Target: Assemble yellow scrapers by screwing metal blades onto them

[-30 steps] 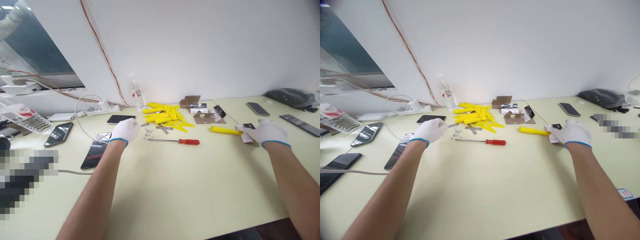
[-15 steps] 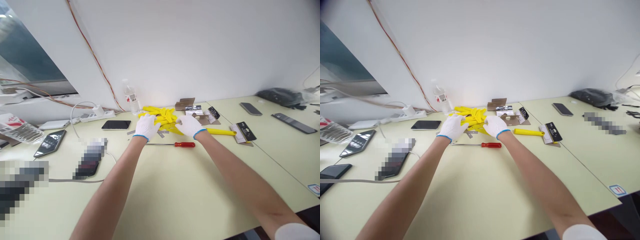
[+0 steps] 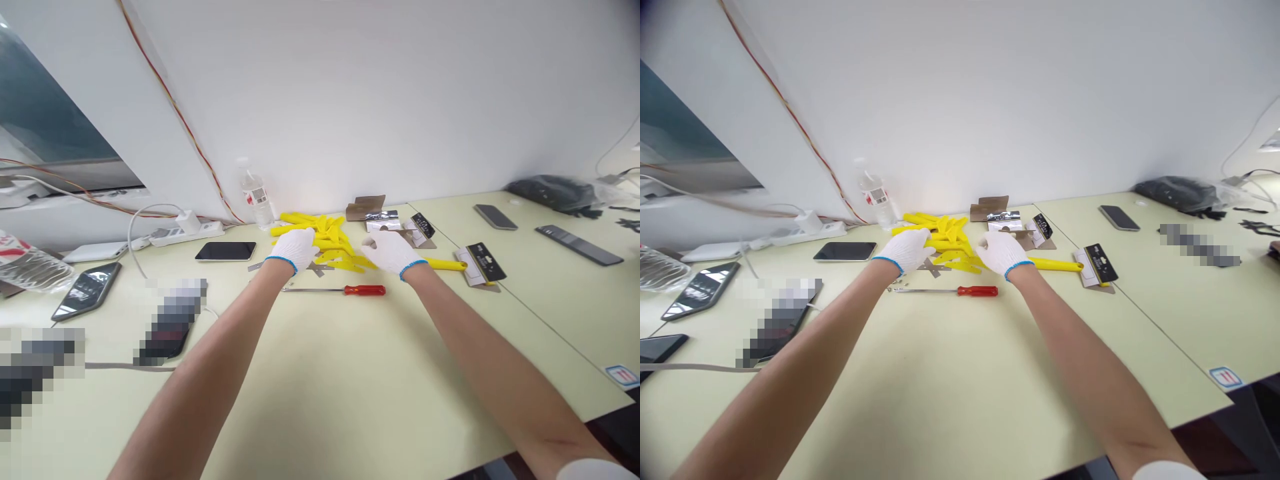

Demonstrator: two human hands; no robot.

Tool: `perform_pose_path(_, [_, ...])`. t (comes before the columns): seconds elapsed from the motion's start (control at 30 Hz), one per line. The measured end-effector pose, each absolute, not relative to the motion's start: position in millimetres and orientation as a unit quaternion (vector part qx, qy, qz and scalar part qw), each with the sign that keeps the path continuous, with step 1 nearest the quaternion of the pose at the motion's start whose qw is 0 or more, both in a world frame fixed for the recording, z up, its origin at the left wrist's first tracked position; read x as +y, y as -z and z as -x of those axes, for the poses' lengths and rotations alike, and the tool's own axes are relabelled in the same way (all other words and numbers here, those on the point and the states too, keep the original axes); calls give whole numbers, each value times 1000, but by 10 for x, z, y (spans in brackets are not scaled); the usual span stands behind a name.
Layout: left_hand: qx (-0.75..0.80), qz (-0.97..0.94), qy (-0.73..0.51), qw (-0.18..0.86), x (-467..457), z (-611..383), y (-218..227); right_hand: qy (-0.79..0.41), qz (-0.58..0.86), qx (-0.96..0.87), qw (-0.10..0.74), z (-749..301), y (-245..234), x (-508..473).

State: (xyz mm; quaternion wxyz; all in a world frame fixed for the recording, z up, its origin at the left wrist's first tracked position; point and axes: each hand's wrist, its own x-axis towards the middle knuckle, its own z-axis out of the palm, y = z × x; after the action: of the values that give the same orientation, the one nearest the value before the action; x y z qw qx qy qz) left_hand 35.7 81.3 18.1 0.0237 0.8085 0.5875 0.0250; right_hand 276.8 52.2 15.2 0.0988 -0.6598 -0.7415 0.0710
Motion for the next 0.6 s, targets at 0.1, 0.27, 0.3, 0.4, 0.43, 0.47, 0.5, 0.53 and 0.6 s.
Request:
perform_pose_path(0.1, [576, -814, -41, 53, 737, -300, -364, -66, 668, -736, 91, -2807, -213, 490])
perform_pose_path(0.27, [569, -810, -79, 120, 569, -146, -616, -8, 694, -713, 102, -2807, -334, 435])
perform_pose_path(0.3, [576, -803, -95, 120, 527, -99, -646, 7, 697, -710, 96, -2789, -376, 414])
perform_pose_path(0.4, [591, -773, -169, 157, 388, 82, -683, -11, 680, -733, 17, -2672, -501, 339])
perform_pose_path(0.43, [586, -766, -194, 179, 342, 149, -680, -32, 660, -750, -15, -2605, -526, 317])
perform_pose_path(0.47, [580, -758, -223, 200, 297, 214, -670, -55, 634, -771, -34, -2523, -534, 301])
perform_pose_path(0.5, [576, -746, -256, 214, 255, 274, -654, -76, 600, -795, -35, -2427, -525, 292])
perform_pose_path(0.53, [577, -728, -295, 225, 219, 327, -632, -91, 565, -820, -22, -2317, -498, 291])
perform_pose_path(0.6, [590, -672, -371, 250, 166, 410, -577, -116, 505, -854, 31, -2071, -409, 308])
